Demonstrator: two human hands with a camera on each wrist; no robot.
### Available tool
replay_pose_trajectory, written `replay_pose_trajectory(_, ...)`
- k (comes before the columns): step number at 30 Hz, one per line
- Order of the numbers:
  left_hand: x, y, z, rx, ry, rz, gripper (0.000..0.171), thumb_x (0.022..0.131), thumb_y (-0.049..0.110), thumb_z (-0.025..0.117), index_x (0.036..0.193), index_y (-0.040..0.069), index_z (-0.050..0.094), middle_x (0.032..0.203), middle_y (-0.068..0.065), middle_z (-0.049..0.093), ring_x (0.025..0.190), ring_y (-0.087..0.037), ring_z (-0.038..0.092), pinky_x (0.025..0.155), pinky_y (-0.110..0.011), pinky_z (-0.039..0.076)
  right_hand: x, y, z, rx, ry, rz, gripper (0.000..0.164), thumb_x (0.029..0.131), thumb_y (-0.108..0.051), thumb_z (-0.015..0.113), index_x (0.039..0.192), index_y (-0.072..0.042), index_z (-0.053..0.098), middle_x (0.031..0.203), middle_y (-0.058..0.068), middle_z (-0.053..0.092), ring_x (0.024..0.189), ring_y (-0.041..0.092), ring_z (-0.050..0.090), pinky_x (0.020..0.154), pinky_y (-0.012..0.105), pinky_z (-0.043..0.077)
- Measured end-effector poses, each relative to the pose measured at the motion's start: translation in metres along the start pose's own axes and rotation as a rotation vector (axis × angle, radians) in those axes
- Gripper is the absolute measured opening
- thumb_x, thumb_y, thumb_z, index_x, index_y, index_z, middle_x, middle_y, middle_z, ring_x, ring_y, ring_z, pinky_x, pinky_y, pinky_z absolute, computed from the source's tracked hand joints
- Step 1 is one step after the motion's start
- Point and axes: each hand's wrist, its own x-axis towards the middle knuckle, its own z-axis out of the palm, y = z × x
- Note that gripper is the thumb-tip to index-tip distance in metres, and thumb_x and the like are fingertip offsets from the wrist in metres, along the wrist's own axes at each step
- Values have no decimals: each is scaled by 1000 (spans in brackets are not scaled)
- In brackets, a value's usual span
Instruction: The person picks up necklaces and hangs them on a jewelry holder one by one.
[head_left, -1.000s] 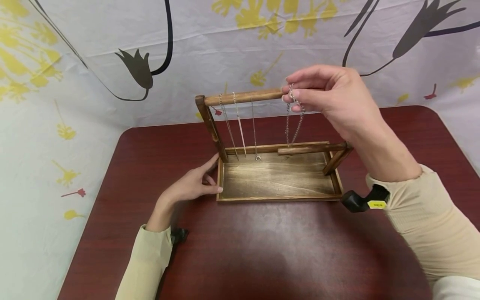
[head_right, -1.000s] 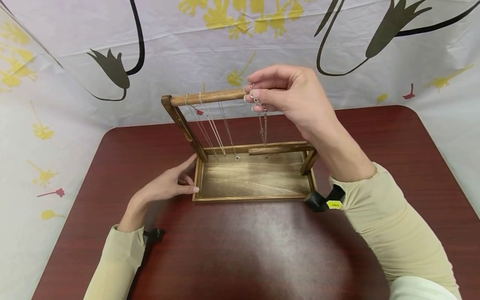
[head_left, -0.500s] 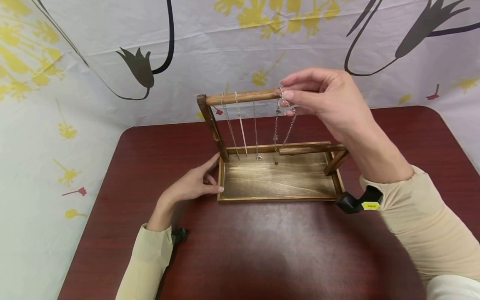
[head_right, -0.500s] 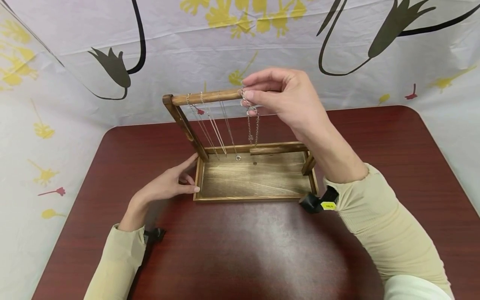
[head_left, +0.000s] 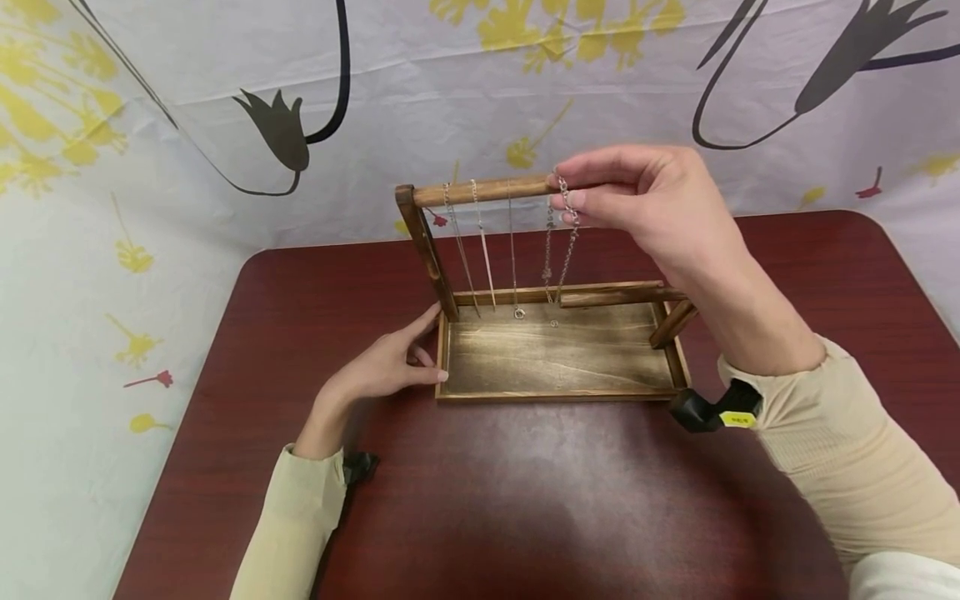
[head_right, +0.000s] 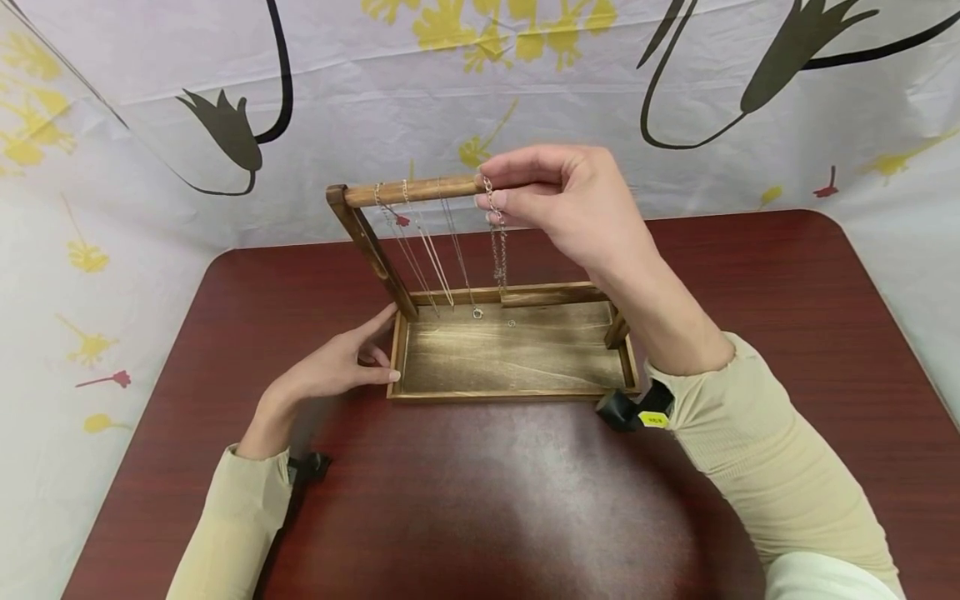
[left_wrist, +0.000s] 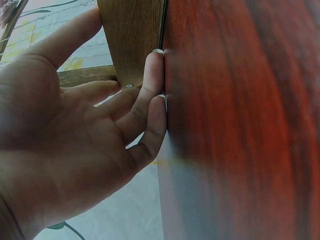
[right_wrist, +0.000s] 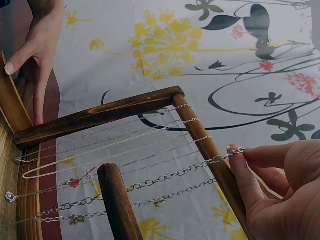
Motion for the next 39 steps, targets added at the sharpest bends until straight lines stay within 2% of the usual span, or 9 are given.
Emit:
replay_pose_trajectory(3,0,-1,0,-1,-1,2,100,90,30,76,161,32,5,94,0,72,87,-14,68,78,-36,49,-1,0,2,12,21,-1,27,83,6,76,109,11,70,96,20,73,82,24,73,78,32,56)
replay_pose_trajectory(8,0,-1,1,-4,2,9,100,90,30,75,161,32,5,103,-2,70,88,-14,68,77,-36,49,-4,-1,3,-38,49,-1,28,82,3,79,109,8,71,99,17,73,83,24,73,79,30,56)
replay_pose_trajectory(15,-1,-2,1,-4,9,11,100,90,29,76,161,32,6,123,-6,63,88,-14,68,77,-35,49,-8,-1,1,-44,25,1,31,83,3,77,113,6,71,111,17,70,97,25,72,87,29,53)
replay_pose_trajectory(18,-2,-2,1,-7,7,10,99,90,29,76,161,31,6,129,-6,59,89,-13,67,77,-35,49,-10,-1,1,-64,16,6,32,83,1,78,114,5,71,113,16,70,98,23,72,88,27,52)
replay_pose_trajectory(21,-1,-2,1,-13,7,10,99,90,30,76,161,31,6,122,-6,63,88,-14,67,77,-35,49,-11,-1,-1,-94,15,8,32,84,-1,79,115,3,71,115,14,70,98,23,72,89,27,52)
replay_pose_trajectory(26,0,-1,0,-12,6,8,100,89,29,77,161,30,8,100,-3,71,87,-14,68,78,-36,49,-16,0,-5,-237,33,26,32,87,-9,77,118,-3,72,119,10,69,96,22,72,89,25,51)
replay_pose_trajectory(31,-1,-1,0,16,9,-1,99,89,32,76,161,29,9,97,-1,70,88,-14,66,77,-36,50,-24,2,-14,-407,27,36,33,91,-20,74,122,-9,71,118,6,70,98,19,71,89,23,49)
replay_pose_trajectory(34,-3,1,0,37,27,-8,96,90,35,75,161,26,11,100,-3,69,88,-14,66,77,-35,50,-26,3,-19,-470,12,40,33,92,-25,73,123,-12,71,119,4,70,101,17,69,87,21,49)
replay_pose_trajectory(39,-4,6,1,115,65,7,92,92,38,72,161,21,13,130,-7,59,97,-15,62,83,-37,49,-32,5,-31,-624,-19,64,33,94,-32,71,125,-21,70,119,-2,70,107,11,67,84,17,48)
